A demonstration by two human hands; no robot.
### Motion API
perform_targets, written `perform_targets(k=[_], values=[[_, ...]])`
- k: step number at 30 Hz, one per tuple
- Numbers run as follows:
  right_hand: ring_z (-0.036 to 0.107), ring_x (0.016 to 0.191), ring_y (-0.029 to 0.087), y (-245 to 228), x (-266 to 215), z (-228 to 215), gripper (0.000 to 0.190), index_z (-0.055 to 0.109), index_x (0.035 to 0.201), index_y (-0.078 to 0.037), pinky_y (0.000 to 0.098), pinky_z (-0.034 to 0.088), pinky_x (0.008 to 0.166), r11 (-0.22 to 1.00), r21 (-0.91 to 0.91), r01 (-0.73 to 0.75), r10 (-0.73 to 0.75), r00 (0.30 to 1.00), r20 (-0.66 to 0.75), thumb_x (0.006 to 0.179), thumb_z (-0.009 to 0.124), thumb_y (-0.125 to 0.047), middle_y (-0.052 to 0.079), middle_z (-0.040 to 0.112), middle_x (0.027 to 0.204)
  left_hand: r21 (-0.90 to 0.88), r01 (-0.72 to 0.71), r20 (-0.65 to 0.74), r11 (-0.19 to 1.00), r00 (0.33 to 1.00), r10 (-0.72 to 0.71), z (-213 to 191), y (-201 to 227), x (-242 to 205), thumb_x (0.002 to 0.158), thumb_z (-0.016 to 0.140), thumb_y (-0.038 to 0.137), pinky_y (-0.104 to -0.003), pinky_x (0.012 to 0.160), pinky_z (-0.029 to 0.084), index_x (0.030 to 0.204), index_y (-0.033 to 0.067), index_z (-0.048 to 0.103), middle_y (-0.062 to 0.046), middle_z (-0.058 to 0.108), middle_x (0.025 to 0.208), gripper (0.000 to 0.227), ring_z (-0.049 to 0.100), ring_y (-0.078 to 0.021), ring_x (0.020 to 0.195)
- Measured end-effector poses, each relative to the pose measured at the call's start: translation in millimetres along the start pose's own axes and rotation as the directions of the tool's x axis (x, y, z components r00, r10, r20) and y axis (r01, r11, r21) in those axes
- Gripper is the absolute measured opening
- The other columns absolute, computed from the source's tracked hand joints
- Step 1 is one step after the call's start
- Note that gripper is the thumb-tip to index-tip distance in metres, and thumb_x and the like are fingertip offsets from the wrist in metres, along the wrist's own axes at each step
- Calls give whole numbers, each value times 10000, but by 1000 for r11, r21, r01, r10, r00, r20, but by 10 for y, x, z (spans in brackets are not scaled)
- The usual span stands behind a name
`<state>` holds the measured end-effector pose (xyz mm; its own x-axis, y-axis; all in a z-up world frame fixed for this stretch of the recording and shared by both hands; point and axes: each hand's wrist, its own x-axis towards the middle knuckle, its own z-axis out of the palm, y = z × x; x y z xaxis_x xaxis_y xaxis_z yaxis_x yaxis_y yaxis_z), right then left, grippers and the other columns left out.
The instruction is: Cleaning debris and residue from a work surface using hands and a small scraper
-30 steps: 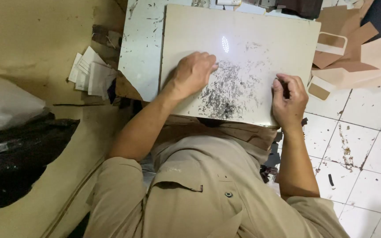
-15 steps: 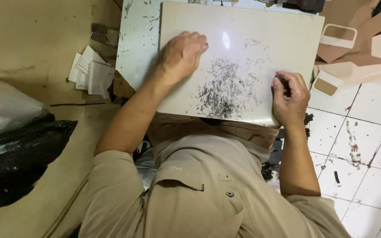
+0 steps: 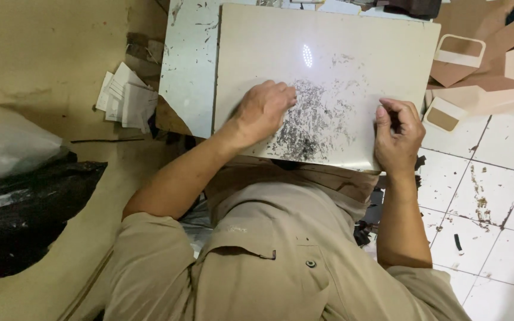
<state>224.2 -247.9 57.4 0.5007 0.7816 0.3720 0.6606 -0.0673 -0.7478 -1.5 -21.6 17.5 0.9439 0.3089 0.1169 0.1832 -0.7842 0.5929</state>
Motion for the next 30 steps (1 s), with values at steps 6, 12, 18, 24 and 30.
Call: perform_targets(k=[6, 12, 18, 24, 30], values=[[676, 921, 391, 18, -1, 14, 110, 727, 1175, 68, 444, 521, 839, 1000, 25, 9, -8, 1000, -20, 1106, 680, -4, 207, 660, 989, 25, -24, -134, 999, 991, 27, -37, -322, 71, 1078, 475, 191, -569, 629, 496, 924, 75, 566, -193, 552, 760, 214, 624, -487, 752], [670, 909, 377, 14, -15, 15, 121, 725, 1173, 70, 443, 519, 825, 1000, 7, -15, 15, 1000, 9, 1111, 675, -21, 206, 657, 985, -250, 111, -76, 962, 988, -133, -94, -197, 31, 1097, 386, 185, -414, 657, 504, 862, 155, 580, -61, 511, 714, 306, 583, -298, 689], [661, 904, 378, -25, 13, 12, 124, 718, 1177, 75, 457, 517, 836, 1000, 29, -9, 9, 1000, -4, 1105, 668, -12, 215, 642, 967, 58, -5, -171, 998, 985, 15, 172, -8, -66, 1020, 533, 162, -550, 621, 521, 941, 100, 593, -153, 560, 747, 116, 636, -433, 723], [662, 903, 383, 2, -8, 16, 128, 716, 1172, 87, 453, 517, 830, 999, 38, -7, 7, 1000, 2, 1113, 664, -14, 224, 644, 973, 158, 30, -272, 987, 962, 14, 265, -414, 27, 1039, 565, 209, -529, 595, 522, 967, 98, 596, -125, 555, 753, 136, 636, -420, 704], [666, 899, 378, -68, 22, 13, 126, 725, 1165, 78, 447, 520, 827, 999, 30, -12, 11, 1000, 17, 1115, 666, -21, 217, 653, 970, -174, 72, -154, 982, 983, -100, 118, -111, -20, 1084, 416, 161, -387, 591, 477, 882, 131, 612, -74, 515, 692, 284, 573, -307, 640]])
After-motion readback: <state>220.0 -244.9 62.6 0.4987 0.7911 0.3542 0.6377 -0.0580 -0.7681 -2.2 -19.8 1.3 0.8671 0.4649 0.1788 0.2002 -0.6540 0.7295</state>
